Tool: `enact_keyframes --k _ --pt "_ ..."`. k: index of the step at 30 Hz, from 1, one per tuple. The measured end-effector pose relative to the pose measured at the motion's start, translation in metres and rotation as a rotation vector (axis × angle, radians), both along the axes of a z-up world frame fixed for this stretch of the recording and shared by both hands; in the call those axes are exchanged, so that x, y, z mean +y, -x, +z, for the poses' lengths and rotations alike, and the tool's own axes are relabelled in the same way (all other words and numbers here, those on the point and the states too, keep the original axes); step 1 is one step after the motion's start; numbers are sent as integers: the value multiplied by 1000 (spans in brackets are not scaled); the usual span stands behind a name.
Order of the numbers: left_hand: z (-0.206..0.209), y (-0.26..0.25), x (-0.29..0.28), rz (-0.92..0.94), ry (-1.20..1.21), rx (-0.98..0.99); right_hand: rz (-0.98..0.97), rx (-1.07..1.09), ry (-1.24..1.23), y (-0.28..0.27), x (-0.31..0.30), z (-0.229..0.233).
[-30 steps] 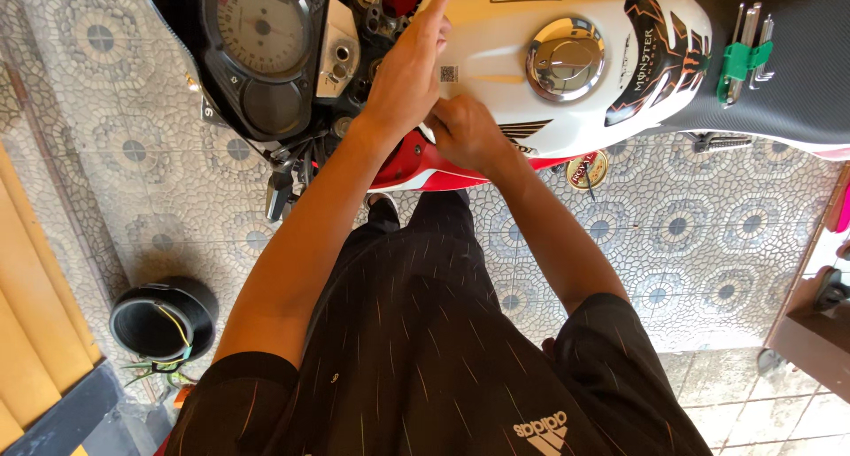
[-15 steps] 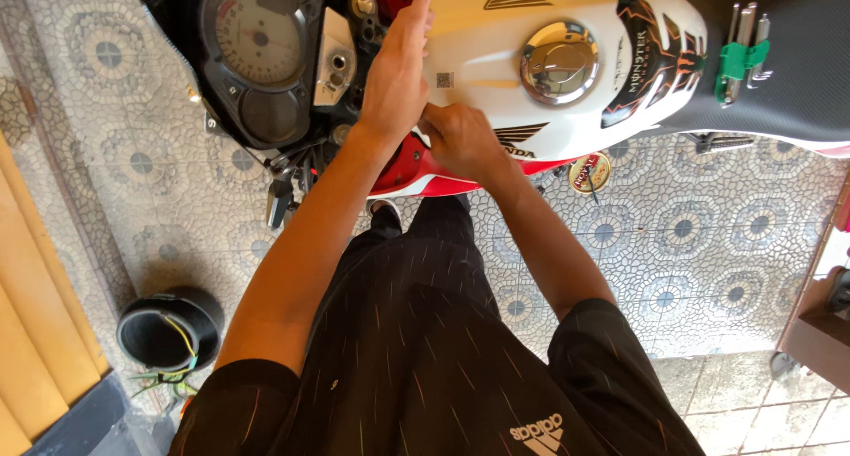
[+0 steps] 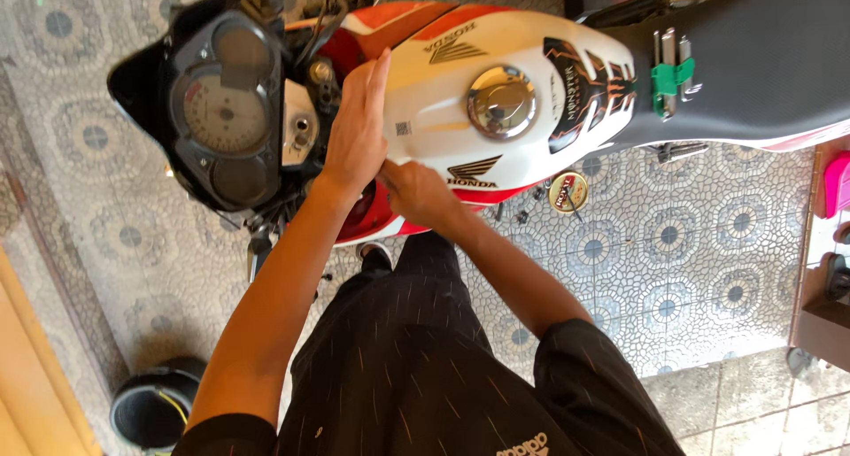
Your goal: The person assembles components of a motorcycle's front end, using an Allen key to tighten bolts near the ignition and handlebar area, and then cleans their hands with a cloth.
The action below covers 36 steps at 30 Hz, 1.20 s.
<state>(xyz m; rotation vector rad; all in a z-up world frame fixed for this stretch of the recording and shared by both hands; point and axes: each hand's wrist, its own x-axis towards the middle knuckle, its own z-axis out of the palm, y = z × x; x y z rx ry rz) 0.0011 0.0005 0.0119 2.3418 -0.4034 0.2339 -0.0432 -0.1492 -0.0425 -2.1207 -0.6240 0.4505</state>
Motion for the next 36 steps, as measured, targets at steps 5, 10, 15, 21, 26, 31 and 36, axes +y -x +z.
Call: enact_keyframes --k 5,10,15,21,26,31,36 --pt "5 -6 1 -22 -128 -67 -73 22 11 7 5 2" --pt "9 -4 -9 16 -204 -62 87 182 -324 -3 -6 -19" --pt "-5 6 -19 59 160 -14 128 732 -484 -19 -2 -38" --pt "-21 8 -4 1 403 53 294 1254 -666 -34 -5 -24" --pt "-25 11 -3 12 431 63 264 1276 -786 -25 0 -24" --pt "-24 11 -6 62 415 53 247 1282 -871 -21 1 -26" --pt "-26 11 -7 78 405 -7 225 1272 -895 -21 -2 -25"
